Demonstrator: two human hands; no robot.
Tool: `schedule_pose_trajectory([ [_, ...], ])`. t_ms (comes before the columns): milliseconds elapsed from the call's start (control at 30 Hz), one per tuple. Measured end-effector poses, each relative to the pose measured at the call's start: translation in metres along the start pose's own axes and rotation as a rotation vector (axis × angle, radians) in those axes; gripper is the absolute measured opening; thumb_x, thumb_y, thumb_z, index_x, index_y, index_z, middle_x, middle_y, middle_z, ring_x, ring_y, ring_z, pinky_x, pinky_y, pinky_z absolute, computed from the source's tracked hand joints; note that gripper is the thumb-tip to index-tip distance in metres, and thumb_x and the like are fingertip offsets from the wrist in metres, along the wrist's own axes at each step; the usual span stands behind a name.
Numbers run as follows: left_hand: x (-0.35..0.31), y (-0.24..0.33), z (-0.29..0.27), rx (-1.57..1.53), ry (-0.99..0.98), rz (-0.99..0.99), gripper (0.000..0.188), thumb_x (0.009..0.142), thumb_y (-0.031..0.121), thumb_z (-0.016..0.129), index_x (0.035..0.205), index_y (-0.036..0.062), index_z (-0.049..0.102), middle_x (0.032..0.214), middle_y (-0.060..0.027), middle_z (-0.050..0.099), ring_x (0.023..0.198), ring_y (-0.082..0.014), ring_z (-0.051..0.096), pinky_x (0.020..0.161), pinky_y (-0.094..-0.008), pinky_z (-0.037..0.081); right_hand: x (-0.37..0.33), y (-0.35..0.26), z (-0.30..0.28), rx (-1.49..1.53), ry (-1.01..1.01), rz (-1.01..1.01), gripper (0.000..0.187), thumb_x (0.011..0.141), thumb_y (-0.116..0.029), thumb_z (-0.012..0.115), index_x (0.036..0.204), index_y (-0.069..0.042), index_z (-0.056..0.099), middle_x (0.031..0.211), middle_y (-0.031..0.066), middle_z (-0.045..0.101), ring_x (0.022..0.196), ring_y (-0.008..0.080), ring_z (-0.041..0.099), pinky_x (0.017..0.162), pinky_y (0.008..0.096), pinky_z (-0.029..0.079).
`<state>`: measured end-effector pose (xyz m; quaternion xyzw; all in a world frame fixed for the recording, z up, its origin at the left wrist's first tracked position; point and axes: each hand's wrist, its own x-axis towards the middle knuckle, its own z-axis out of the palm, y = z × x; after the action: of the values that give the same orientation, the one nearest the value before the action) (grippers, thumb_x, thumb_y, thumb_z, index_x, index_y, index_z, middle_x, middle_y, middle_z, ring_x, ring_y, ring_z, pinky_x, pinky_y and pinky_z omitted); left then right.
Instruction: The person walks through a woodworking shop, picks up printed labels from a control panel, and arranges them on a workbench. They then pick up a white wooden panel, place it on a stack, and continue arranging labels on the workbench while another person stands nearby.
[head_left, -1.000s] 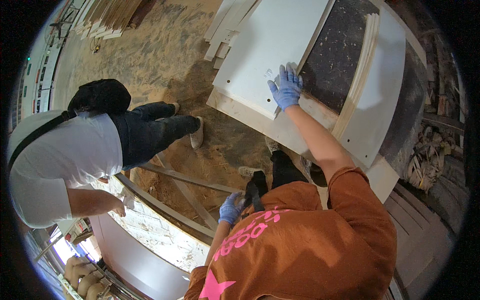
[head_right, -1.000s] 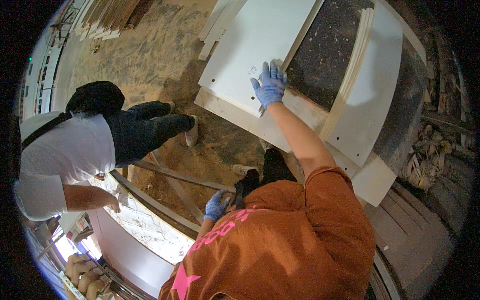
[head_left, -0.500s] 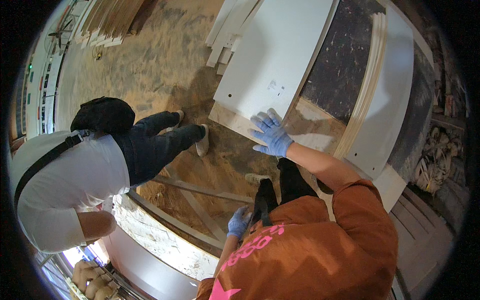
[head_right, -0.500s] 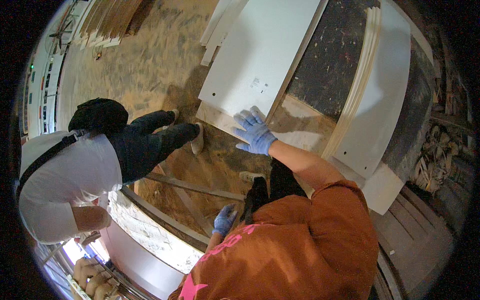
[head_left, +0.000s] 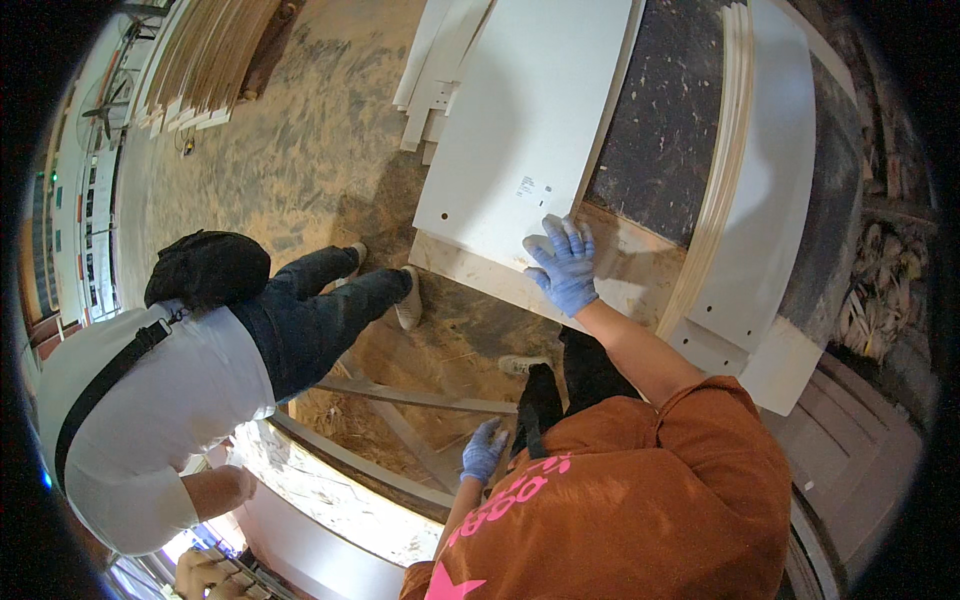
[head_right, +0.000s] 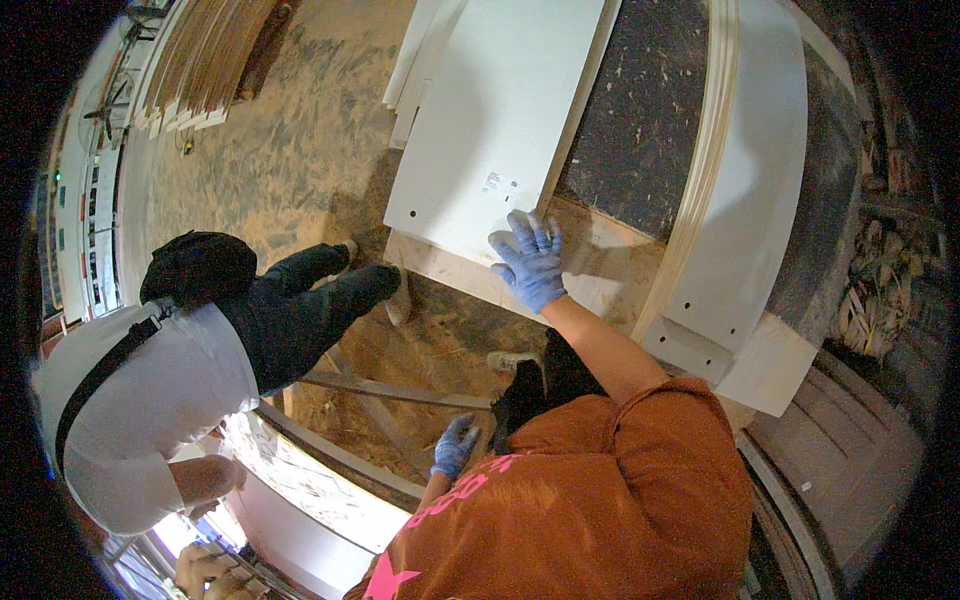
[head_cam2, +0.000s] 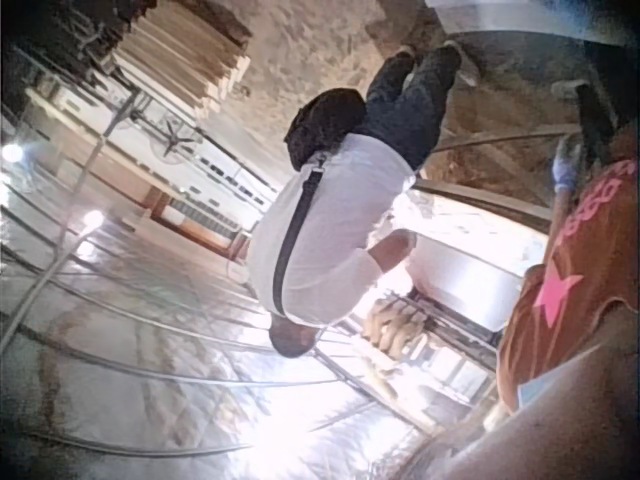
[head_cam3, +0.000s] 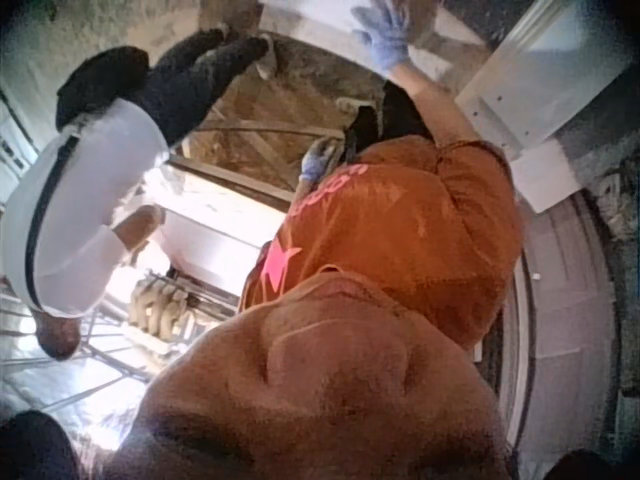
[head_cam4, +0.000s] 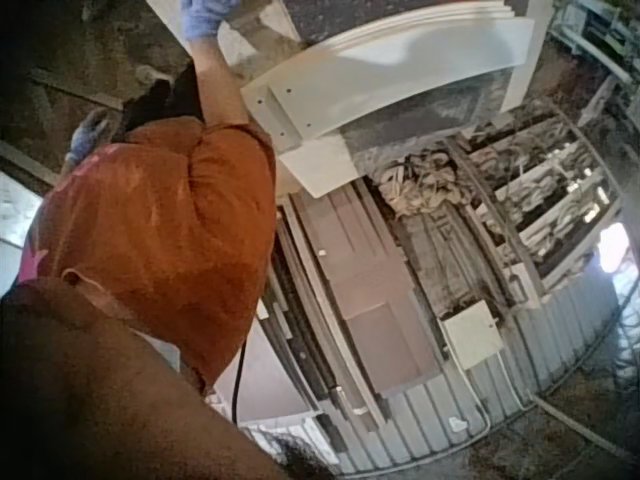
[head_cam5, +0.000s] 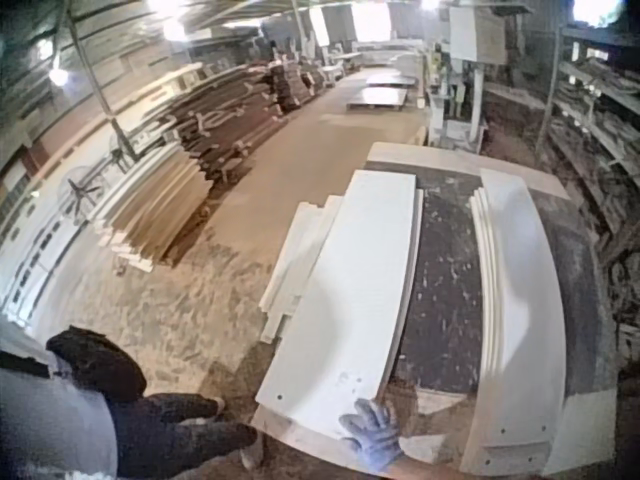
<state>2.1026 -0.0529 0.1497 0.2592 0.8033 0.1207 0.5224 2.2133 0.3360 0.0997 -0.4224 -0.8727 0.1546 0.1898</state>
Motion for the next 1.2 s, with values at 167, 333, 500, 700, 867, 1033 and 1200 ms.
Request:
schedule_pose_trajectory([
  [167,-0.004,0.017,-0.008,0.047,0.029,0.004,0.043,0.088,0.034,0.062,0.123,0.0105,0.057,0.119,-0.0125,0.062,0.106,-0.0297,0.061,0.090,-0.0366,0.048,-0.023,0.023,-0.007,0.012,0.079,0.085,0.046,0.076,-0.032,0.070,0.121,-0.026,0.060,0.144,0.0095,0.038,0.128,0.0326,0.039,0.107,0.0535,0.026],
  [333,-0.008,0.019,-0.009,0.083,0.018,-0.008,0.040,0.089,0.030,0.063,0.121,0.0066,0.057,0.114,-0.0149,0.064,0.103,-0.0271,0.063,0.088,-0.0349,0.049,-0.018,0.038,-0.010,0.442,0.331,0.430,0.046,0.079,-0.028,0.071,0.120,-0.011,0.059,0.140,0.0192,0.040,0.124,0.0359,0.044,0.102,0.0450,0.037],
  [500,-0.017,0.012,-0.008,-0.021,0.059,0.038,0.040,0.089,0.030,0.063,0.120,0.0059,0.058,0.113,-0.0153,0.065,0.103,-0.0273,0.063,0.088,-0.0353,0.049,0.009,0.049,0.000,1.111,-0.052,1.051,0.044,0.087,-0.036,0.066,0.112,0.000,0.062,0.100,0.0090,0.067,0.087,0.0178,0.061,0.079,0.0329,0.048],
  [700,-0.023,-0.006,-0.009,-0.008,0.150,0.088,0.042,0.088,0.036,0.063,0.118,0.0074,0.059,0.112,-0.0147,0.065,0.103,-0.0293,0.063,0.086,-0.0365,0.049,-0.022,0.028,0.008,0.999,-0.042,1.043,0.046,0.088,-0.039,0.064,0.108,0.001,0.063,0.100,0.0109,0.067,0.086,0.0196,0.062,0.076,0.0345,0.048],
  [867,-0.033,-0.005,-0.014,-0.046,0.165,0.080,0.039,0.087,0.030,0.064,0.121,0.0099,0.058,0.112,-0.0130,0.065,0.102,-0.0285,0.063,0.086,-0.0361,0.049,-0.091,-0.027,0.021,1.125,-0.223,1.156,0.043,0.088,-0.036,0.065,0.106,0.003,0.062,0.096,0.0107,0.065,0.083,0.0207,0.061,0.070,0.0359,0.049],
  [1033,-0.035,-0.017,-0.016,-0.070,0.217,0.028,0.040,0.086,0.027,0.066,0.122,0.0111,0.057,0.113,-0.0123,0.065,0.104,-0.0268,0.063,0.088,-0.0359,0.049,-0.106,-0.053,0.040,0.958,-0.061,1.053,0.042,0.086,-0.037,0.067,0.096,0.003,0.063,0.093,0.0134,0.067,0.083,0.0260,0.062,0.074,0.0400,0.048],
  [1200,-0.020,0.001,-0.031,-0.093,0.183,0.114,0.046,0.088,0.024,0.066,0.127,0.0046,0.051,0.123,-0.0140,0.059,0.114,-0.0229,0.057,0.095,-0.0323,0.045,-0.049,-0.016,0.049,0.848,0.113,1.017,0.045,0.084,-0.040,0.066,0.098,0.003,0.061,0.094,0.0182,0.067,0.086,0.0299,0.063,0.076,0.0413,0.048],
])
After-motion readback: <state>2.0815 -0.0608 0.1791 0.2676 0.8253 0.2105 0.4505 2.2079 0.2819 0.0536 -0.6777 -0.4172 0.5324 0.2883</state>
